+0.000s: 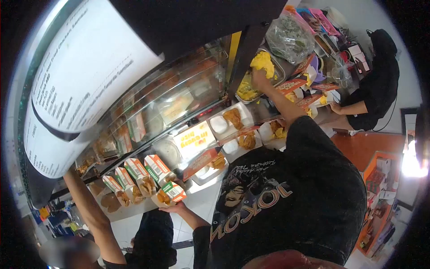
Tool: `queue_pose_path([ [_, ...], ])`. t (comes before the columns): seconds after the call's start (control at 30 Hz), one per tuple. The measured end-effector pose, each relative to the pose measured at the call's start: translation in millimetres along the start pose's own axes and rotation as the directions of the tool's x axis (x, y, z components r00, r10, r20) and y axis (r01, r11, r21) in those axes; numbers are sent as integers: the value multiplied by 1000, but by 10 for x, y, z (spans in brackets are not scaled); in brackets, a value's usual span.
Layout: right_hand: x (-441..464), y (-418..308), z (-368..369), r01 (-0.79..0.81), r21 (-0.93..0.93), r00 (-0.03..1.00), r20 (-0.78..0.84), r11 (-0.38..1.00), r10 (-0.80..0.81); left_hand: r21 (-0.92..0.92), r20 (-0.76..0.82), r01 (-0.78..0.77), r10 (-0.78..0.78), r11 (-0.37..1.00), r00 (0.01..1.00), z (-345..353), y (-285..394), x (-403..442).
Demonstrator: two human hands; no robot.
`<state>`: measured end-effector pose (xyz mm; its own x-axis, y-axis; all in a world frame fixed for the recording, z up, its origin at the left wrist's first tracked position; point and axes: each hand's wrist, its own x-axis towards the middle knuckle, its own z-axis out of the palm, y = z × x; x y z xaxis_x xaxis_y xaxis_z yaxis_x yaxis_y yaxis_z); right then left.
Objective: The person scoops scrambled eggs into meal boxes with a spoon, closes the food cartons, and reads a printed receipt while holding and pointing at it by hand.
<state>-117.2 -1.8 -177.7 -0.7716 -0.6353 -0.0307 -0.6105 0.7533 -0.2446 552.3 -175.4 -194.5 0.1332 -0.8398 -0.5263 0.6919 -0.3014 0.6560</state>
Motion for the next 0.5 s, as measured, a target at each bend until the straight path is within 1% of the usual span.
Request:
queue_pose_path([
  [0.03,-90,-64,78,35,23,997,74,999,-37,6,-13,4,-4,1000,1000,10,36,-61],
  [0.07,-183,-146,129,66,51,986,147,996,-73,-83,31,54,-52,995,998,-193,44,113],
  [0.1,-195,-246,165,77,85,982,164,993,-90,-84,24,54,-52,995,998,-389,15,234],
  [0.17,-311,-443,125,89,157,972,200,984,-120,-76,9,55,-54,996,999,-410,20,252],
  [0.2,-352,-414,-4,151,245,958,203,958,-203,-71,-6,57,-57,996,998,-312,22,190],
  [0.3,-411,-211,-353,317,87,891,314,944,-328,-27,-20,-5,4,1000,1000,-74,38,28],
  [0.33,-425,-195,-523,376,-19,857,389,927,-339,-1,-30,17,-17,1000,999,80,60,-110],
  [0.43,-484,22,-792,498,-158,791,486,852,-372,35,-43,27,-25,999,999,77,81,-148],
  [0.47,-481,147,-812,610,-127,769,330,782,-547,5,5,59,-59,998,998,-32,87,-65],
  [0.5,-466,246,-811,522,-101,813,359,847,-459,8,17,59,-59,998,998,-136,71,7],
])
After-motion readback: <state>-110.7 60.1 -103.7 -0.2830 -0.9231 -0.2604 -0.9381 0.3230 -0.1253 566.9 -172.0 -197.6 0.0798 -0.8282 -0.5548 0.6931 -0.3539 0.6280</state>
